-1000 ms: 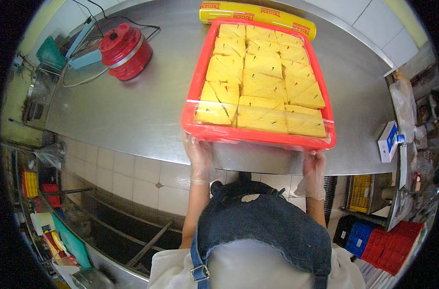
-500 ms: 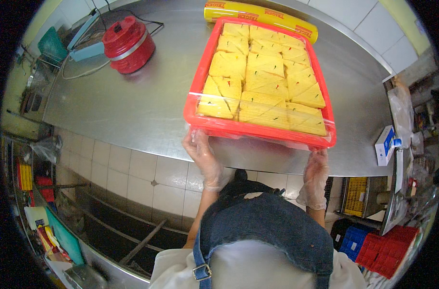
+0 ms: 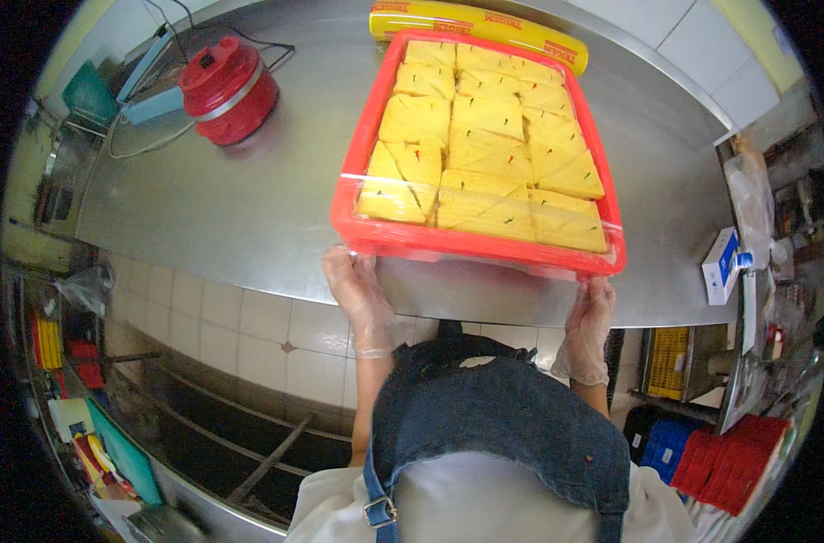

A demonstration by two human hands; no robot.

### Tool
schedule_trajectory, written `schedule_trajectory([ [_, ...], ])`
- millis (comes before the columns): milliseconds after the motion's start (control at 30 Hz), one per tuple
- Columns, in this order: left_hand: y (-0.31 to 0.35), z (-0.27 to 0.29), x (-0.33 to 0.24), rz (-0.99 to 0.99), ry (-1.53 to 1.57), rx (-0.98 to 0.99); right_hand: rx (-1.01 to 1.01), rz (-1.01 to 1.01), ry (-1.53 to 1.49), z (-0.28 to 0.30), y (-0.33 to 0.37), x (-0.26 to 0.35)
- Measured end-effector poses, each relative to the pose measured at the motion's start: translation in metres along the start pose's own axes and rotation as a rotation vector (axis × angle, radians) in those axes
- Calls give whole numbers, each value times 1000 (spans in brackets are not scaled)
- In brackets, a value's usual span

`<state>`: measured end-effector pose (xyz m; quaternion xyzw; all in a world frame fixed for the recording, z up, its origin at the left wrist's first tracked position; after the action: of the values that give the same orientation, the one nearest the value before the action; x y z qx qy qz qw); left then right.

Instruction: The person inserts toothpicks into many small yellow rectangular food blocks arranged on a stainless steel table, then moves a red tray of finished blocks and wraps it with plastic film. The person handles the blocks and toothpicks by hand and uses a roll of plastic wrap to cover the tray.

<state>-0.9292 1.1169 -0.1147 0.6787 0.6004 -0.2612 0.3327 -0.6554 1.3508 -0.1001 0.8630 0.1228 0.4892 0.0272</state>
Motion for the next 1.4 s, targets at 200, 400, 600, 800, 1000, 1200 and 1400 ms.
schedule_trajectory([
  [200,-17,-1,12,208,34,153,54,-56,-5,14,-13,-6],
  [400,-38,7,17,458,-292,262,184,-182,-28,5,-30,-5],
  [600,-45,-9,-9,457,-469,432,262,-331,286,-8,-53,7],
  [800,-82,-31,-37,683,-1161,734,570,-458,643,-8,-76,7],
  [1000,-171,-88,-22,-51,-1534,1376,747,-634,1223,-39,-189,20],
  [1200,-344,-255,35,-277,-1138,872,283,566,1306,-215,-371,46],
  [1400,-418,-336,105,337,-474,853,282,-35,240,-273,-447,8],
])
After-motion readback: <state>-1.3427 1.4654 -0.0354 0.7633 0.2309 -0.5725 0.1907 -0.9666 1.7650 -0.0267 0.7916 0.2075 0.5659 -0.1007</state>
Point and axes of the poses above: each hand's wrist, its own y-axis away from the middle knuckle, its own z-axis out of the back of the hand, x = y × z, the point moved 6 cm from there along -y, towards the middle knuckle, and after that the axes turned 3 degrees about -y, right-handed, at the moved point
